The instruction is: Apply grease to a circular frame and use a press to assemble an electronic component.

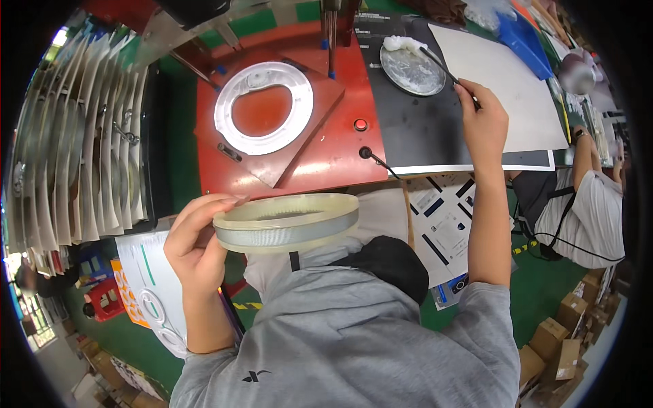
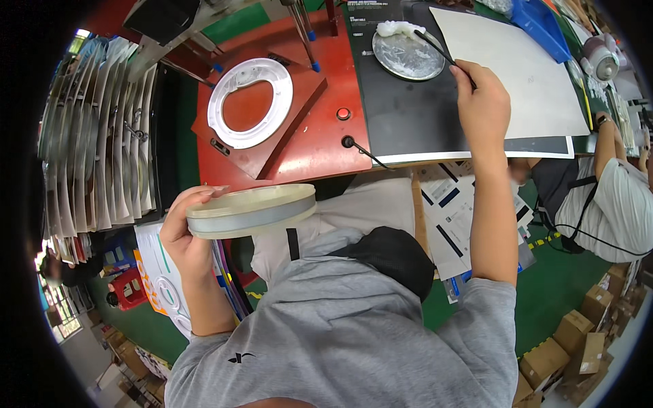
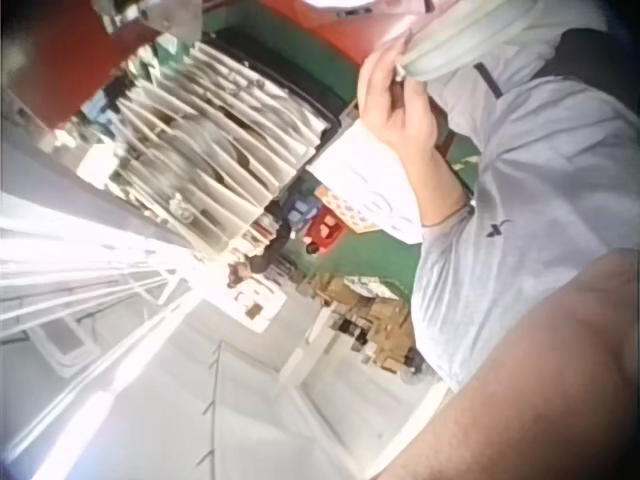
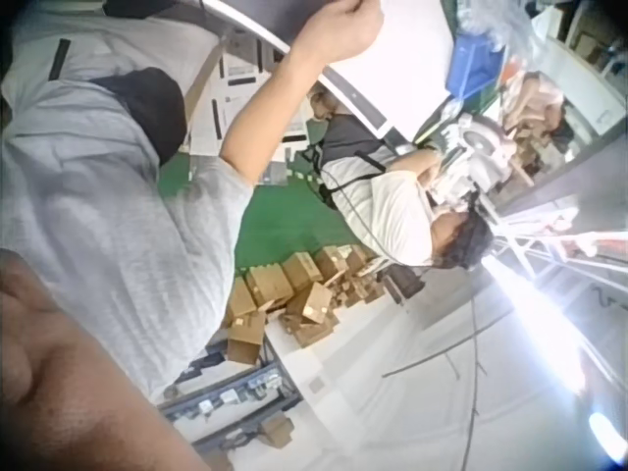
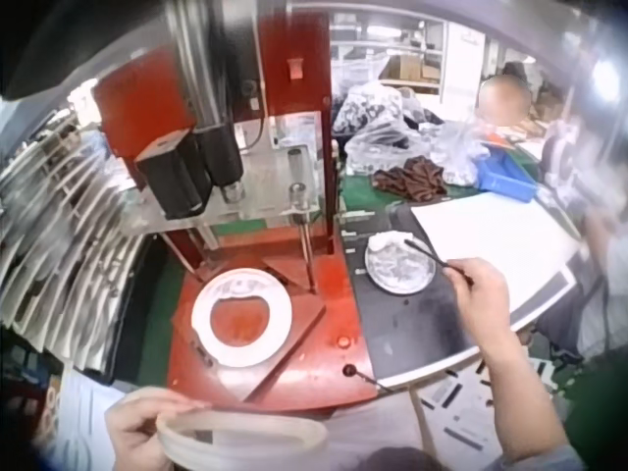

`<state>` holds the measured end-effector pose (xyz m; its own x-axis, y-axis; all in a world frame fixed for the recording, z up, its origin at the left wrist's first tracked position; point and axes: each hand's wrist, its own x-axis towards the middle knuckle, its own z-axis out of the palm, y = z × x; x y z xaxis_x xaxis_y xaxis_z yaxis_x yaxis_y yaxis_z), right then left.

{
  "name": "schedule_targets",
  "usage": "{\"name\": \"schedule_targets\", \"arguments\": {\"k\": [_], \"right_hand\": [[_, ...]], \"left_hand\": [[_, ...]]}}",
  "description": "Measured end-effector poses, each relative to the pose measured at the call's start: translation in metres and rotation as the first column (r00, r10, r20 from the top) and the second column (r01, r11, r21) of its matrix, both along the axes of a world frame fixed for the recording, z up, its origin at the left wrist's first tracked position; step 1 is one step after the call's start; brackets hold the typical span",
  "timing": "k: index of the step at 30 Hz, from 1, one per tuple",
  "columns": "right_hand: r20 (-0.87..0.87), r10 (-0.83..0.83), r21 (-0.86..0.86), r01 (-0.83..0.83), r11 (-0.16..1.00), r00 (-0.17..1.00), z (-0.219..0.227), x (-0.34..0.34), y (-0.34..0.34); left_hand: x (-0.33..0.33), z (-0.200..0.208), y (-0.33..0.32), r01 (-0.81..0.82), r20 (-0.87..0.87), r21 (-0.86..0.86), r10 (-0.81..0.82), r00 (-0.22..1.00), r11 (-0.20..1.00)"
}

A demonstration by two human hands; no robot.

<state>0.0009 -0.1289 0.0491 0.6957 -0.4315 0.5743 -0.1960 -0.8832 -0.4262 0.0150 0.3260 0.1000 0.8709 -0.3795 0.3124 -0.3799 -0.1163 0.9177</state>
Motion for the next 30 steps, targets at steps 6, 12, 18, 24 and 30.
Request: {"name": "schedule_targets", "arguments": {"k": [6,12,18,24,30], "right_hand": [[-0.060,0.000,-0.030,-0.002,1.000,0.998,-0.001,-0.018,-0.002],[-0.063,0.040,0.479,-0.004,0.878,0.997,0.016,-0.034,0.007],[0.102,0.262,0.902,-0.201,0.382,0.960,0.041,-0.075,0.032],[0.243,0.492,0.886,-0.398,0.237,0.836,0.058,-0.094,0.072],[0.183,0.624,0.689,-0.552,0.470,0.760,0.087,-0.085,0.112]], "left_hand": [[0.007,0.000,0.000,0.026,0.049,-0.033,-0.024,0.999,0.999],[0.015,0.018,-0.007,0.079,0.120,0.085,-0.089,0.989,0.993],[0.033,0.036,-0.023,0.103,0.309,0.120,-0.135,0.941,0.987],[0.037,0.042,-0.036,0.197,0.458,0.088,-0.215,0.862,0.976],[0.036,0.039,-0.031,0.267,0.441,0.052,-0.262,0.858,0.962]]}}
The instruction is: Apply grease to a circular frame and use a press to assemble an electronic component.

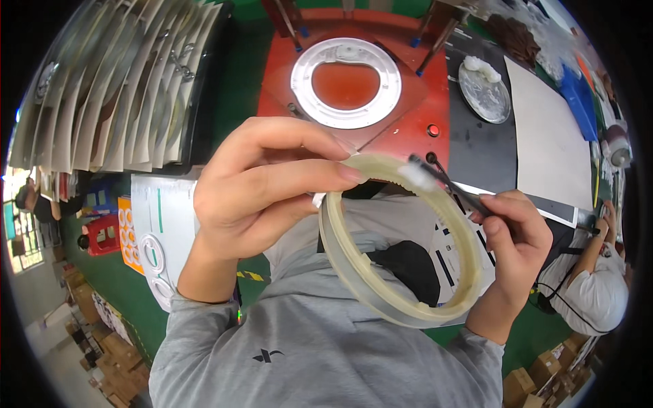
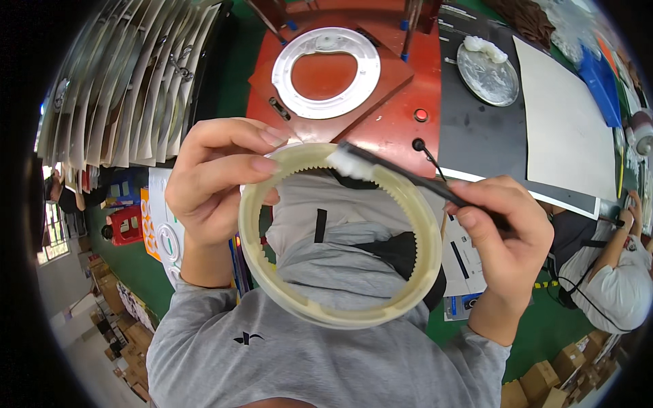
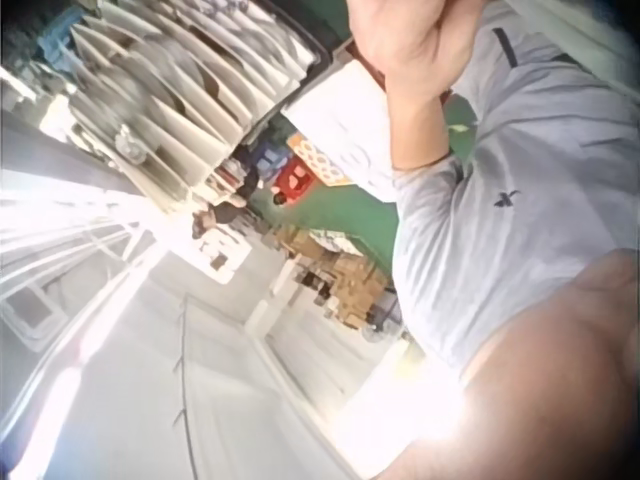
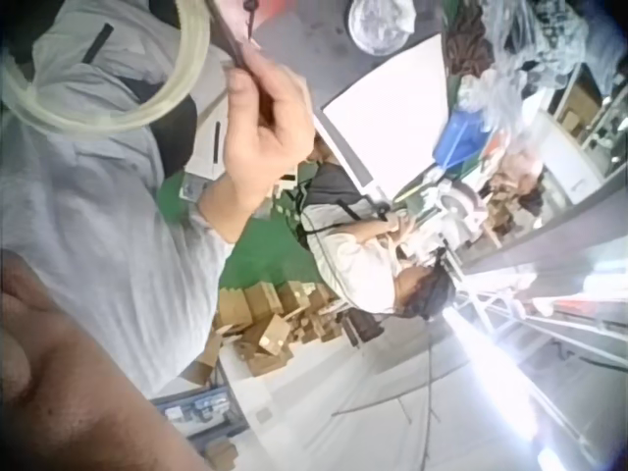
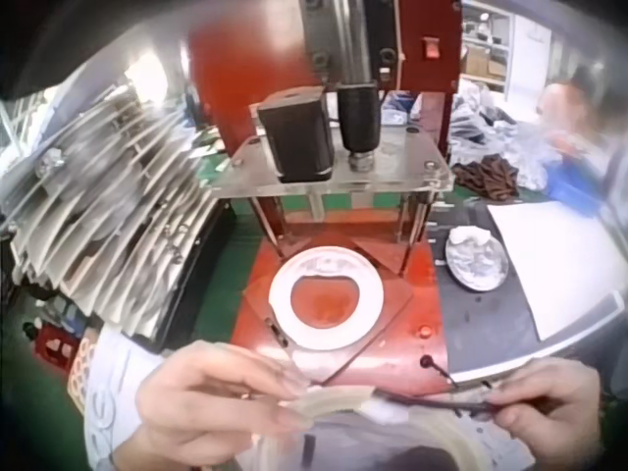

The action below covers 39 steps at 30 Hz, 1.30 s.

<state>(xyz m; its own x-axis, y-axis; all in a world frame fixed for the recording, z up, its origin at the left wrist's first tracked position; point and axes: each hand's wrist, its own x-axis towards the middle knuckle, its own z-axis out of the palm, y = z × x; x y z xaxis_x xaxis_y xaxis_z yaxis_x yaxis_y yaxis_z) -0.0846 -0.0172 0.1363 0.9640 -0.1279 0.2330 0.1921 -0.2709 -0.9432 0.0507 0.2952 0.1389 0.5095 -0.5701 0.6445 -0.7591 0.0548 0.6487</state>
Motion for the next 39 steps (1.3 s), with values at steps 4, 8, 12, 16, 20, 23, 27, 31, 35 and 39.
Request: {"name": "schedule_targets", "arguments": {"k": [4,8,12,16,20,23,27,31,35,39], "right_hand": [[0.056,0.063,-0.155,-0.054,0.986,0.996,0.014,0.012,0.017],[0.086,0.169,-0.253,-0.142,0.957,0.982,0.021,0.029,0.027],[0.188,0.228,-0.385,-0.142,0.912,0.955,0.029,0.036,0.037],[0.196,0.214,-0.531,-0.079,0.844,0.957,0.052,0.024,0.038],[0.008,0.286,-0.803,-0.164,0.573,0.958,0.091,0.009,0.028],[-0.164,0.336,-0.867,-0.298,0.399,0.927,0.114,0.004,0.027],[-0.335,0.354,-0.809,-0.459,0.367,0.873,0.125,0.000,0.025],[-0.419,0.528,-0.479,-0.674,0.562,0.738,0.091,0.059,0.040],[-0.407,0.699,-0.097,-0.788,0.607,0.588,0.065,0.051,-0.032],[-0.345,0.610,0.211,-0.575,0.791,0.713,0.033,0.029,-0.061]], "left_hand": [[-0.004,-0.004,0.007,-0.032,-0.040,-0.050,0.030,0.999,0.998],[-0.008,-0.011,0.016,-0.050,-0.131,-0.114,0.035,0.991,0.992],[-0.014,-0.011,0.024,-0.100,-0.209,-0.187,0.060,0.976,0.977],[-0.015,-0.008,0.033,-0.128,-0.174,-0.176,0.097,0.980,0.976],[-0.009,0.000,0.031,-0.016,-0.042,-0.013,0.015,0.999,1.000],[-0.012,0.016,0.026,0.000,0.147,0.176,-0.026,0.989,0.984],[-0.013,0.030,0.008,0.115,0.278,0.319,-0.209,0.938,0.941],[-0.019,0.043,-0.003,0.184,0.285,0.427,-0.325,0.902,0.885],[-0.026,0.041,-0.005,0.183,0.439,0.354,-0.335,0.834,0.917],[-0.022,0.044,0.003,0.153,0.406,0.382,-0.314,0.858,0.912]]}}
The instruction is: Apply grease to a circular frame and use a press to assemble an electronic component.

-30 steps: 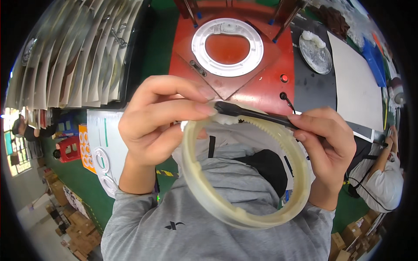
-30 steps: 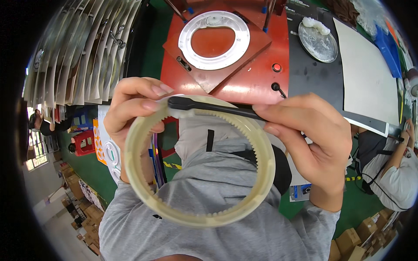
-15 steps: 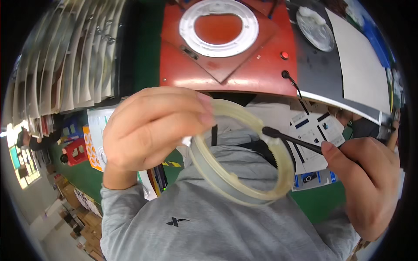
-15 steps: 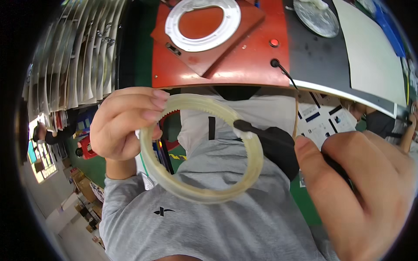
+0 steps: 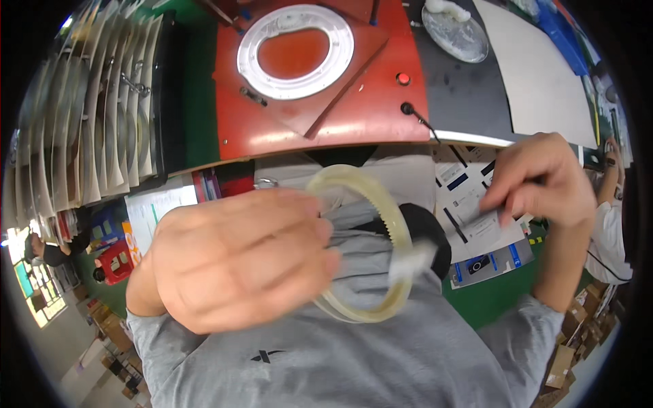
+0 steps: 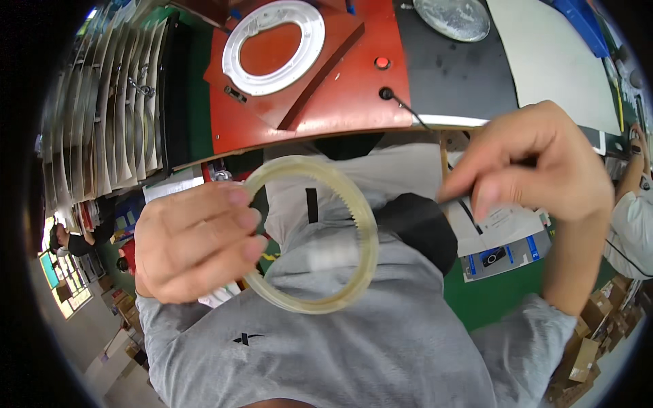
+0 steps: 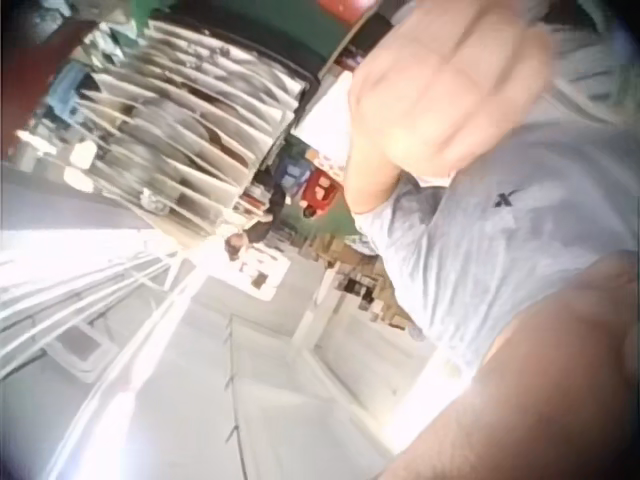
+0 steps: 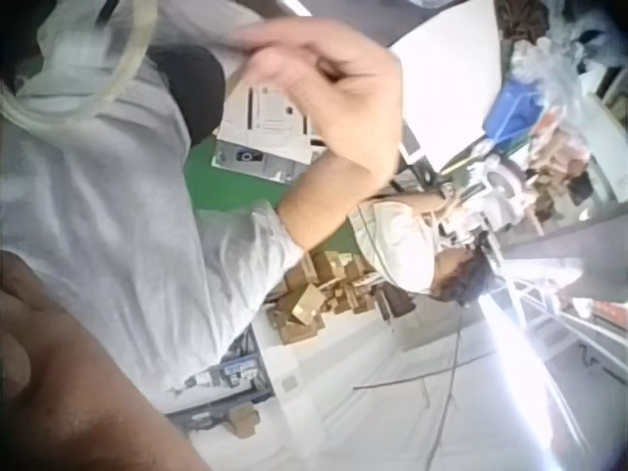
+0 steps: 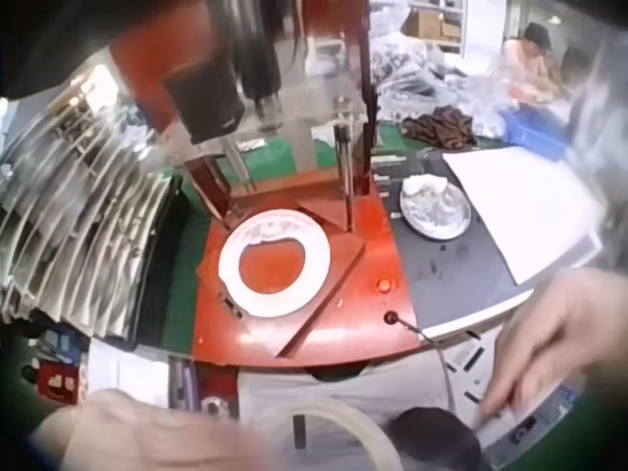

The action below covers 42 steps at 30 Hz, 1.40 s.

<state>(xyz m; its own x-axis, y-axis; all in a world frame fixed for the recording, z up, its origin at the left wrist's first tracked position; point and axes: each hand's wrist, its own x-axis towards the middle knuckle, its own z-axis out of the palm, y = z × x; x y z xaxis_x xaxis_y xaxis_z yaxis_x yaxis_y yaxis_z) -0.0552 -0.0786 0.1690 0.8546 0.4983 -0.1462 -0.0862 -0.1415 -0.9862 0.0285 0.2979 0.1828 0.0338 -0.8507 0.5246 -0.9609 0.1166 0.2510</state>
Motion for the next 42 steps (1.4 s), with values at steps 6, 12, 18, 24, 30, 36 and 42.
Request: {"name": "schedule_targets", "arguments": {"k": [6,12,18,24,30,36,42], "right_hand": [[0.305,-0.857,-0.134,0.909,0.394,0.416,-0.094,-0.002,-0.033],[0.830,-0.476,-0.250,0.957,0.146,0.290,-0.147,0.024,-0.033],[0.931,-0.262,-0.247,0.967,0.056,0.253,-0.137,0.020,-0.022],[0.921,-0.375,0.049,0.924,0.379,0.105,-0.067,0.027,0.070],[0.903,-0.194,-0.115,0.649,0.752,0.384,-0.043,0.050,0.166],[0.914,-0.079,-0.238,0.684,0.689,0.398,-0.046,0.080,0.186],[0.871,-0.050,-0.321,0.644,0.695,0.488,-0.045,0.104,0.179]], "left_hand": [[0.004,-0.016,0.020,-0.251,-0.187,0.036,0.253,0.949,0.967],[0.002,-0.032,0.025,-0.447,-0.447,0.013,0.405,0.798,0.894],[0.008,-0.038,0.044,-0.473,-0.541,0.140,0.467,0.699,0.870],[0.009,-0.050,0.023,-0.624,-0.864,0.086,0.370,0.342,0.777],[0.026,-0.071,-0.022,-0.713,-0.952,0.026,0.235,0.197,0.700],[0.038,-0.078,-0.036,-0.820,-0.952,-0.069,0.208,0.224,0.569],[0.060,-0.092,-0.037,-0.865,-0.862,-0.050,0.416,0.290,0.499]]}}
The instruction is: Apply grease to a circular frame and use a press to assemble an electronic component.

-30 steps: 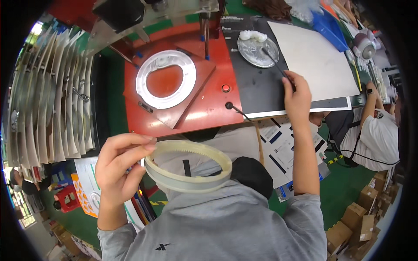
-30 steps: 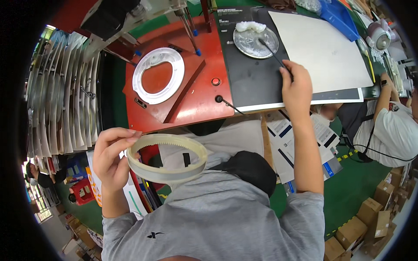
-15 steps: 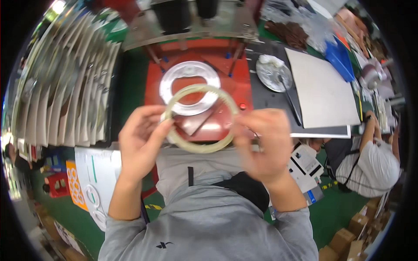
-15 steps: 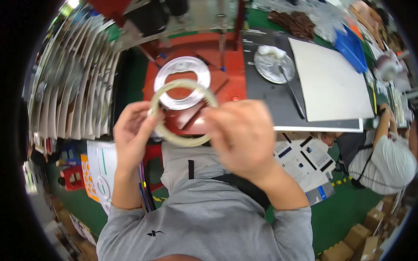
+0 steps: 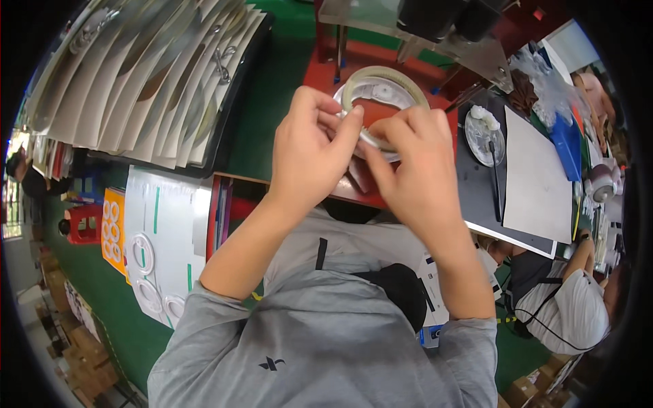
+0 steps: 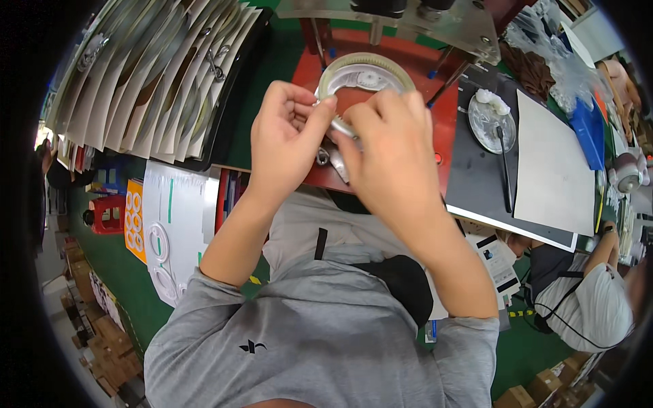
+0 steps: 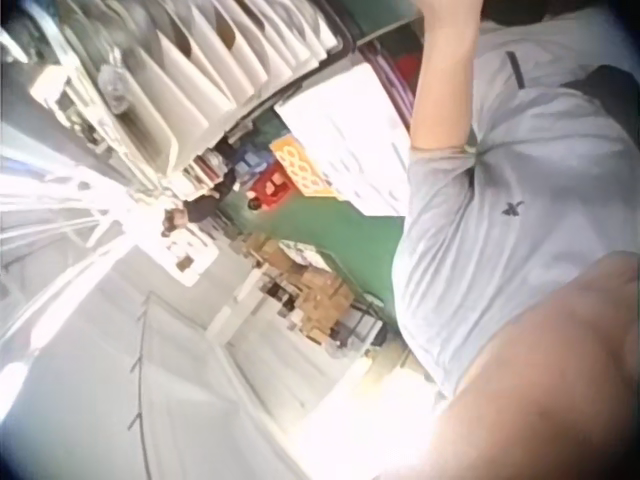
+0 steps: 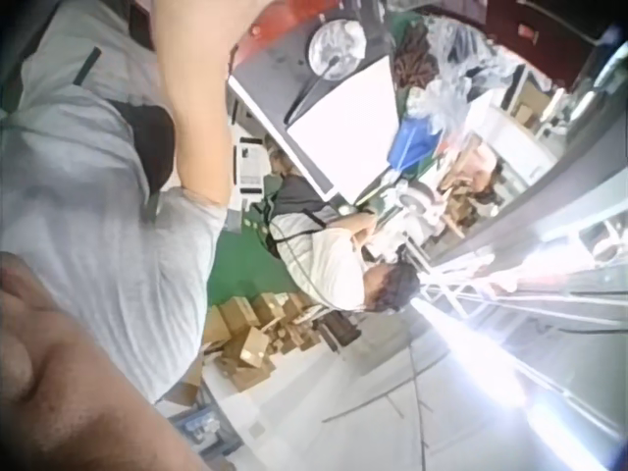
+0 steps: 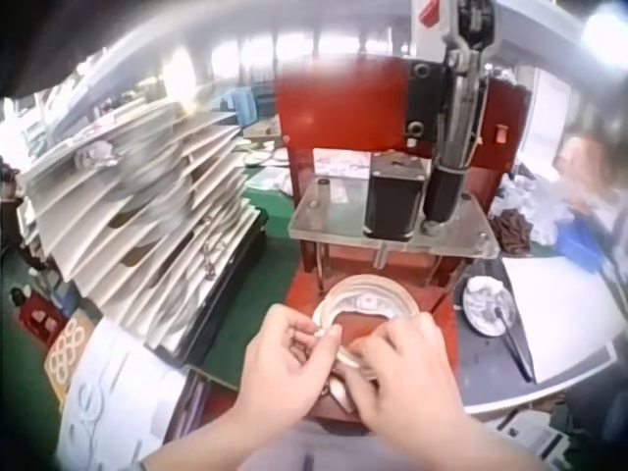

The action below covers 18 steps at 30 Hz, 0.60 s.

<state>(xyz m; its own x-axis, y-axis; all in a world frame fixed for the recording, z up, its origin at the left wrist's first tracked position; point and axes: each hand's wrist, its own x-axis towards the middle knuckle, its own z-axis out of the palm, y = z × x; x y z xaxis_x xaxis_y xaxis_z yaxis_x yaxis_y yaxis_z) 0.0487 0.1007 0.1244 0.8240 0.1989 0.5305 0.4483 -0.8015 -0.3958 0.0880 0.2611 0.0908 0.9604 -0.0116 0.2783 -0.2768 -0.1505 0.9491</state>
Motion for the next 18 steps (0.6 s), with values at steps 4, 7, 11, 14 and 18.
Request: {"name": "schedule_targets", "arguments": {"k": [4,7,11,14,18], "right_hand": [[-0.042,-0.041,-0.068,0.038,0.997,0.998,0.001,0.007,-0.012],[-0.033,-0.057,-0.131,0.052,0.990,0.998,-0.001,0.005,-0.016],[0.016,-0.054,-0.207,0.056,0.977,0.998,-0.003,0.004,-0.022],[0.044,0.007,-0.230,0.003,0.973,0.999,0.021,0.001,-0.021],[0.373,0.021,-0.331,0.112,0.937,0.928,0.094,0.009,-0.050]], "left_hand": [[0.003,0.002,0.007,-0.027,0.094,0.241,0.004,0.996,0.970],[-0.001,-0.010,0.018,-0.031,0.238,0.298,-0.043,0.970,0.954],[-0.004,-0.020,0.026,0.018,0.338,0.275,-0.114,0.934,0.961],[-0.003,-0.018,0.028,0.070,0.309,0.197,-0.129,0.942,0.978],[0.004,-0.006,0.029,0.032,0.393,0.268,-0.139,0.909,0.963]]}}
